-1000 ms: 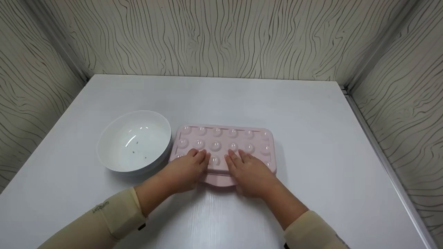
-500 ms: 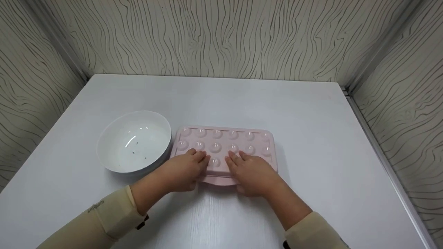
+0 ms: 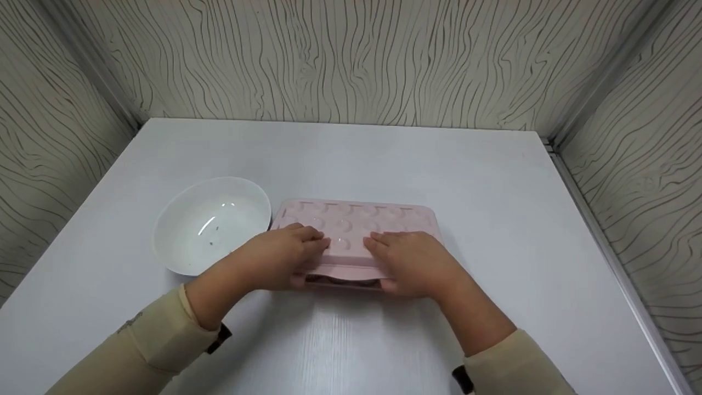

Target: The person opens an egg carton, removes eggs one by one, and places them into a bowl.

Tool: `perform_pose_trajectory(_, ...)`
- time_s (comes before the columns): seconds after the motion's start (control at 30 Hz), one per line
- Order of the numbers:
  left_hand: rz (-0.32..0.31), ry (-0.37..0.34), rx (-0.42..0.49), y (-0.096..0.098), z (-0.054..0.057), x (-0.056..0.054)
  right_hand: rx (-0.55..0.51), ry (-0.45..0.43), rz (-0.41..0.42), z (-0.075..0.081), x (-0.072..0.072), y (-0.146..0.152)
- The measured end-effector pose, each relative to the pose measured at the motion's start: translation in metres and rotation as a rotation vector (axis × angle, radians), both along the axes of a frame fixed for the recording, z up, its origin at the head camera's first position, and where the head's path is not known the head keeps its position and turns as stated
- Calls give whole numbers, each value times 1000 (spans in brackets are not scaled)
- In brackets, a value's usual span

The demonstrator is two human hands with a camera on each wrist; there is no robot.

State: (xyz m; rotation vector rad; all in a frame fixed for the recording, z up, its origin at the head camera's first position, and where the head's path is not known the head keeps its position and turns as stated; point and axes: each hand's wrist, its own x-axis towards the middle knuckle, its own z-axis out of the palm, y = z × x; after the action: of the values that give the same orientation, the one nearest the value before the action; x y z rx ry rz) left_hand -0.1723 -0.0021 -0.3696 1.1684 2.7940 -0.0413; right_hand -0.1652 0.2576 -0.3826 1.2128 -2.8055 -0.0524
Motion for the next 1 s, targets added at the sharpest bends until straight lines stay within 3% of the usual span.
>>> perform_pose_trajectory(0.17,-7,3,61,-12,7,-5,-30,-23,-29,11,-1,6)
perform_pose_trajectory(0.53,38,23,170,-39,20,-23,-99,-68,-141,33,-6,25)
perform_pose_trajectory(0.83,180,-45,296,-56,31,-37,-300,-66,-207,44,-18,54)
perform_pose_trajectory(1.0,249,-67,409,-61,30,-44,-406,-69,-231,43,-24,67)
